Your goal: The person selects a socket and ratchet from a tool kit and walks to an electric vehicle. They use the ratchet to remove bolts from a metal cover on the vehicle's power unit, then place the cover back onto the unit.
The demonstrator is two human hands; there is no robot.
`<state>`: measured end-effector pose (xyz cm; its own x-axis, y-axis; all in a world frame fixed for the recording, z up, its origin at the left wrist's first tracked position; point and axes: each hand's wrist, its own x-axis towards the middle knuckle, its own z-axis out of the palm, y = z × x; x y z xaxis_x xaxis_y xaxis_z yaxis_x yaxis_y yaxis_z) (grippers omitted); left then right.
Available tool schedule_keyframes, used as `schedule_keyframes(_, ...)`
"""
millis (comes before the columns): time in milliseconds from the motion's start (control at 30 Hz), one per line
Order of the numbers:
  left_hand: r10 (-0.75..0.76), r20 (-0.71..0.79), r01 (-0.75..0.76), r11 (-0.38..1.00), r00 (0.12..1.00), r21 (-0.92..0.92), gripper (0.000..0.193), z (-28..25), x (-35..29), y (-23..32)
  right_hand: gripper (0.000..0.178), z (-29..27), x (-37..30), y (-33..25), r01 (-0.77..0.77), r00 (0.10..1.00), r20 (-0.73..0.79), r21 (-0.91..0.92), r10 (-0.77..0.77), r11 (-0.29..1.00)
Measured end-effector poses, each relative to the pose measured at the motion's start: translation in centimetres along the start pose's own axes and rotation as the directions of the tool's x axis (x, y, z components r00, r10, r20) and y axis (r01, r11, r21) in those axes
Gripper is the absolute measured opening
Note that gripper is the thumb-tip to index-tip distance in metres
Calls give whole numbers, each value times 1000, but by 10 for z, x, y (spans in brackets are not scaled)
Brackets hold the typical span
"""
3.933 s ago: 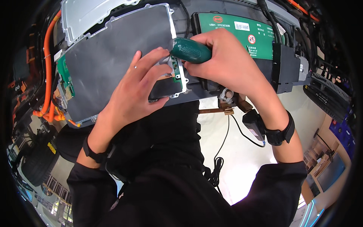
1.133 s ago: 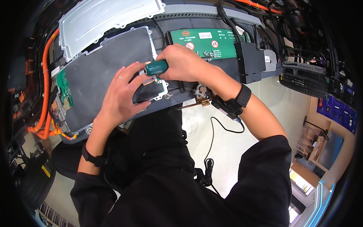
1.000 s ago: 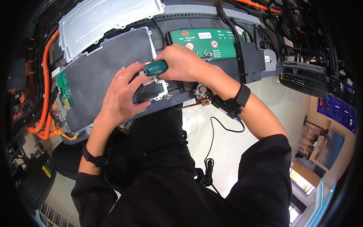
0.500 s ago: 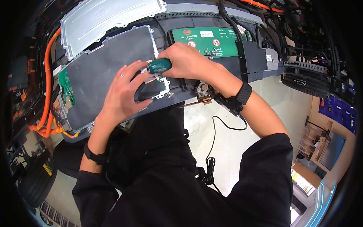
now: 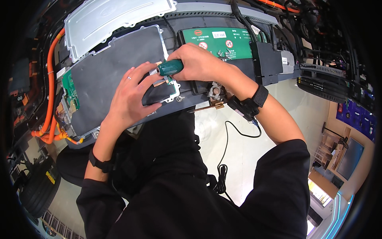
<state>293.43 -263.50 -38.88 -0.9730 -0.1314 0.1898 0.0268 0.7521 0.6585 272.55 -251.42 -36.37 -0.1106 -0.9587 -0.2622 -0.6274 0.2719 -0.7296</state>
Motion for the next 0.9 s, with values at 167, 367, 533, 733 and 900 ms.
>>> schedule_keyframes(167, 0, -11, 0, 1000, 1000, -4, 69, 1, 0, -1, 17, 1, 1, 0, 4, 1000, -9, -18, -4, 1000)
schedule_keyframes(367, 5, -19, -5, 1000, 1000, -14, 67, 1, 0, -1, 19, 3, 1, 1, 11, 1000, -10, -6, -11, 1000)
schedule_keyframes(533, 3, -16, -4, 1000, 1000, -18, 66, 0, 0, 0, 20, 3, 0, 0, 8, 1000, -12, -22, -8, 1000)
schedule_keyframes(733, -25, 20, 25, 1000, 999, -9, 68, 0, 1, 1, 22, 1, 1, -2, -19, 1000, 23, -111, 21, 994)
schedule_keyframes(900, -38, 49, 38, 999, 998, 14, 70, -2, 1, 3, 20, 2, 0, -3, -2, 1000, -11, -105, 1, 994)
